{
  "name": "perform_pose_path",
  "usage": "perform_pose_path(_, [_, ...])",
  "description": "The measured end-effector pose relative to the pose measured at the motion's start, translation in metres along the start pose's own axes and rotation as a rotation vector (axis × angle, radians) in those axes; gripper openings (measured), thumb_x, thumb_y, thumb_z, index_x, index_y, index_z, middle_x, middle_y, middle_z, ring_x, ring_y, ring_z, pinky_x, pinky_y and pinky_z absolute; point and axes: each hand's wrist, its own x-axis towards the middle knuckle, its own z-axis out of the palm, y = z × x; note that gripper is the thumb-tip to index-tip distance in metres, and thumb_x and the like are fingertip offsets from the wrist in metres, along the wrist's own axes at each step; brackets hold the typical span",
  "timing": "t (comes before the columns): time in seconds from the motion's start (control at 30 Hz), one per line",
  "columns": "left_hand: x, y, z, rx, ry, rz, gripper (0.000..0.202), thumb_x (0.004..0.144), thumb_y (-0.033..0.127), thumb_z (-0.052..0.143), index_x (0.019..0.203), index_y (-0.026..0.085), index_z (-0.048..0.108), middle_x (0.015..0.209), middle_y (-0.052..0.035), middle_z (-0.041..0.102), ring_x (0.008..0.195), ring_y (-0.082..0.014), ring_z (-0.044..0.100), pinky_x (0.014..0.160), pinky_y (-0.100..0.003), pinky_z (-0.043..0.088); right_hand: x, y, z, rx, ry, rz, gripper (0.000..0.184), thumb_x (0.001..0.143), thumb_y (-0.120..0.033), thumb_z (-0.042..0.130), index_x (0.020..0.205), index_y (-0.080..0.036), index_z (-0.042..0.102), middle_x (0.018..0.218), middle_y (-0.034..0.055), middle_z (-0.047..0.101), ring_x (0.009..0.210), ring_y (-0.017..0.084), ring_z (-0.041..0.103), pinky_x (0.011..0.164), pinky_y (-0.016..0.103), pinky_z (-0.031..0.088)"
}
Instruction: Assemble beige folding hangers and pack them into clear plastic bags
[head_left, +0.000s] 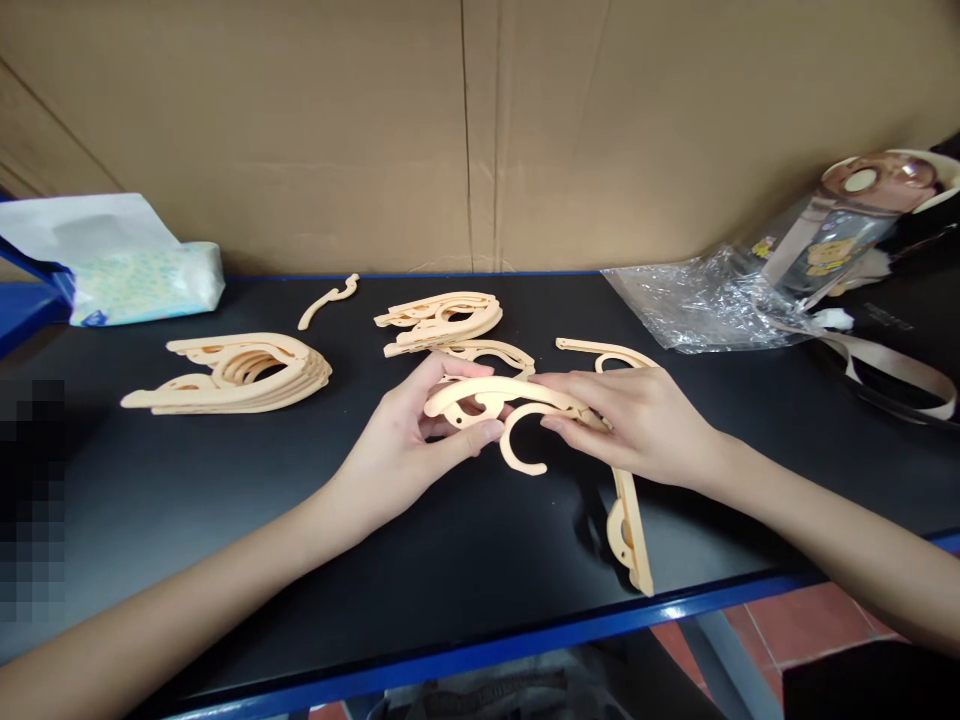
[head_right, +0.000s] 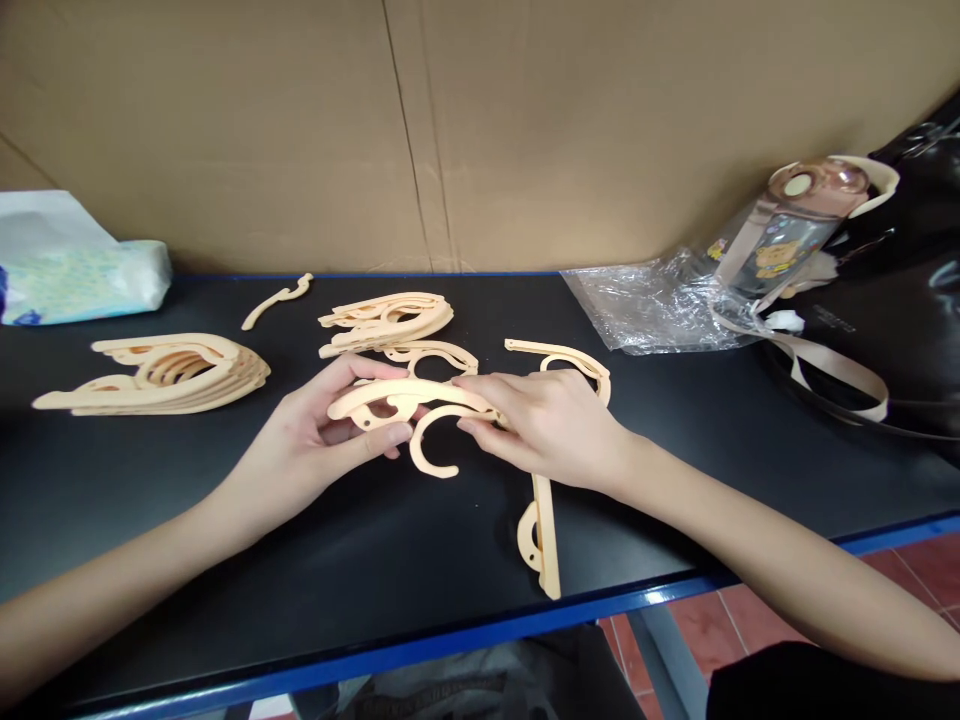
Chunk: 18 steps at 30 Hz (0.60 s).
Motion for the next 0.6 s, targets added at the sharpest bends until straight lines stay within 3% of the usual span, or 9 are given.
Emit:
perform_pose_path(0.13, [0.0015,0.0041,0.0018,-0.162,-0.041,-0.140,0.029,0.082,0.022,0.072,0.103,0.018,0.054,0.075,0.0062,0.067,0.060,-0.0067,0.063,0.061,-0.017,0.056,-0.0006,-0.0004,0.0000,-0.123,-0.006,-0.066,0.032,0.099,-0.031,0.051,0.118,-0.011,0.067,0.077,0.0023,0.074,0.057,0.012,0.064,0.054,0.027,0.038])
perform_pose_path(0.33, [0.0026,0.0047,0.0010,-0.167,-0.082,-0.146,0.026,0.084,0.027,0.071,0.101,0.018,0.053,0.080,0.0019,0.071,0.062,-0.0095,0.065,0.062,-0.022,0.057,-0.0011,-0.0056,-0.0001,-0.233,-0.010,-0.088,0.031,0.100,-0.030,0.048,0.111,-0.012,0.071,0.067,0.0016,0.072,0.047,0.012,0.057,0.053,0.029,0.032])
perform_pose_path(0.47, [0.0024,0.0026,-0.0005,-0.170,-0.076,-0.153,0.030,0.082,0.029,0.075,0.100,0.019,0.054,0.080,0.0012,0.073,0.062,-0.0102,0.065,0.063,-0.022,0.056,-0.0004,-0.0085,-0.0015,-0.102,-0.068,0.027,0.034,0.100,-0.037,0.047,0.110,-0.016,0.072,0.063,0.0021,0.070,0.049,0.013,0.057,0.053,0.028,0.031])
perform_pose_path(0.6, [0.0017,0.0033,0.0000,-0.222,0.029,-0.177,0.032,0.078,0.027,0.079,0.099,0.019,0.056,0.084,-0.0001,0.075,0.060,-0.0085,0.064,0.061,-0.019,0.055,0.0021,-0.0066,-0.0061,0.285,-0.085,0.270,0.037,0.094,-0.044,0.058,0.118,-0.018,0.065,0.059,-0.0033,0.061,0.049,0.010,0.052,0.052,0.024,0.033])
